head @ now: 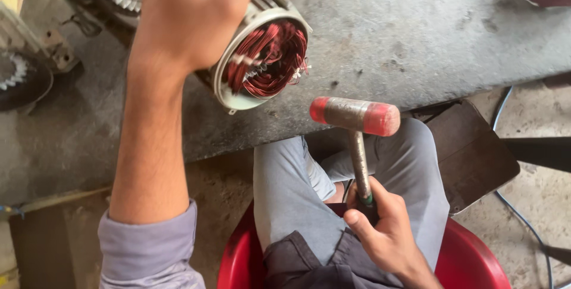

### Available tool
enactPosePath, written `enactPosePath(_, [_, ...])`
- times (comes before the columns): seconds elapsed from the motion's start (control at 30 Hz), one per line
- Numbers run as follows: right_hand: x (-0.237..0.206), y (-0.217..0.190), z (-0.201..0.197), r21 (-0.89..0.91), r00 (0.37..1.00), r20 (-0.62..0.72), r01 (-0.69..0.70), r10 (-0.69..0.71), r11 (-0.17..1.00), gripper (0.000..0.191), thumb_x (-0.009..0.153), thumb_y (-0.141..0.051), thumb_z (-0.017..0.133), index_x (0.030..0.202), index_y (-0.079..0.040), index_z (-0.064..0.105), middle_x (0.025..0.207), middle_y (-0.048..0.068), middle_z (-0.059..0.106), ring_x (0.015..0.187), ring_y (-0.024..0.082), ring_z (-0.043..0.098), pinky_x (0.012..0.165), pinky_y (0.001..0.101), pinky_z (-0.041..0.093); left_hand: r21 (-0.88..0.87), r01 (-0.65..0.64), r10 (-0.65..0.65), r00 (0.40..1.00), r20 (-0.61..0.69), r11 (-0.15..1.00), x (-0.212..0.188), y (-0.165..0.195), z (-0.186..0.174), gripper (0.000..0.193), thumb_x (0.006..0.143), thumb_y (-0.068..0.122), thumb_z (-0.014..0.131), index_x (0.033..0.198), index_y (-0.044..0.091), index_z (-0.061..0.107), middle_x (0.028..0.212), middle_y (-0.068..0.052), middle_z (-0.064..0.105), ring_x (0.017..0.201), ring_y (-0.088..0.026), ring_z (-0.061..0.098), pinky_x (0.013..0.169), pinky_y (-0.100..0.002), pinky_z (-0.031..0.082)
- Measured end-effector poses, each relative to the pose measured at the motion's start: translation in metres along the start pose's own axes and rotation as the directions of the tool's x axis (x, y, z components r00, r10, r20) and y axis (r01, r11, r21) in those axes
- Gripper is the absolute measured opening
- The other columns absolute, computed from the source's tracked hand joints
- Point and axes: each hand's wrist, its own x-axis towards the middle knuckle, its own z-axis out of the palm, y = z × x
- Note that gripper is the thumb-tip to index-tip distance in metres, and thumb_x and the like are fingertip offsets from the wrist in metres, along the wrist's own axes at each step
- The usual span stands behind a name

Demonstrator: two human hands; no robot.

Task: The person uses a rubber mallet to repeatedly tap the copper windings of a small electric motor stator while holding it on a workbench. The person occasionally rotates the stator to access different sections of the windings.

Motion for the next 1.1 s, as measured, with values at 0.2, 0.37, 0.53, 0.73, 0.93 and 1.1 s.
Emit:
enactPosePath(0.2, [0.014,0.0,0.012,0.009,0.999,0.017,0.042,-0.043,0.999,0.03,0.092,-0.032,0.071,0.091,-0.004,0.06,0.066,-0.003,0.052,0.06,0.006,0.045,0.053,0.0242,0.039,-0.112,0.102,-0.119,0.98,-0.157,0.988,-0.04,0.039,-0.018,0.05,0.116,0.051,0.054,0.1,0.006,0.072,0.097,-0.003,0.076,0.094,-0.014,0.071,0.085,-0.03,0.054])
enactPosePath(0.37, [0.011,0.01,0.012,0.106,0.999,0.028,-0.024,0.021,0.994,0.035,0.095,-0.035,0.068,0.09,-0.002,0.057,0.062,-0.002,0.052,0.051,0.005,0.047,0.047,0.0226,0.037,-0.134,0.063,-0.091,0.973,-0.213,0.989,-0.057,0.049,-0.021,0.062,0.113,0.063,0.045,0.103,0.008,0.072,0.102,-0.002,0.075,0.108,-0.017,0.068,0.098,-0.031,0.052])
enactPosePath(0.53, [0.003,0.014,0.009,0.107,0.999,0.01,-0.035,0.034,0.994,0.038,0.096,-0.039,0.067,0.091,-0.002,0.057,0.061,-0.003,0.051,0.051,0.005,0.048,0.047,0.0228,0.038,-0.297,-0.012,-0.03,0.99,-0.137,0.955,-0.046,0.03,-0.013,0.063,0.114,0.063,0.044,0.1,0.008,0.07,0.099,-0.004,0.074,0.099,-0.016,0.07,0.09,-0.03,0.054])
enactPosePath(0.73, [-0.005,0.017,0.01,0.122,0.999,-0.02,-0.046,0.049,0.991,0.041,0.095,-0.042,0.066,0.096,-0.001,0.058,0.063,-0.002,0.052,0.051,0.006,0.049,0.047,0.0233,0.041,-0.6,-0.01,0.033,0.999,0.027,0.8,-0.013,-0.001,-0.006,0.06,0.116,0.059,0.046,0.097,0.007,0.068,0.091,-0.007,0.073,0.085,-0.014,0.073,0.076,-0.03,0.057])
enactPosePath(0.93, [-0.004,0.017,0.006,0.088,0.999,-0.027,-0.035,0.037,0.995,0.042,0.095,-0.042,0.065,0.098,0.0,0.058,0.063,-0.001,0.054,0.052,0.006,0.05,0.047,0.023,0.042,-0.489,-0.046,0.047,0.999,-0.011,0.871,-0.004,-0.013,0.013,0.063,0.118,0.058,0.044,0.092,0.007,0.07,0.083,-0.005,0.073,0.071,-0.01,0.071,0.062,-0.027,0.056])
enactPosePath(1.1, [-0.002,0.017,-0.001,0.103,0.997,-0.058,-0.038,0.044,0.994,0.042,0.095,-0.041,0.066,0.096,0.0,0.057,0.063,0.001,0.053,0.051,0.007,0.05,0.046,0.0238,0.043,-0.233,0.133,-0.209,0.915,-0.346,0.963,-0.006,0.034,0.026,0.074,0.111,0.067,0.037,0.072,0.012,0.068,0.061,0.004,0.063,0.05,-0.004,0.061,0.05,-0.025,0.044])
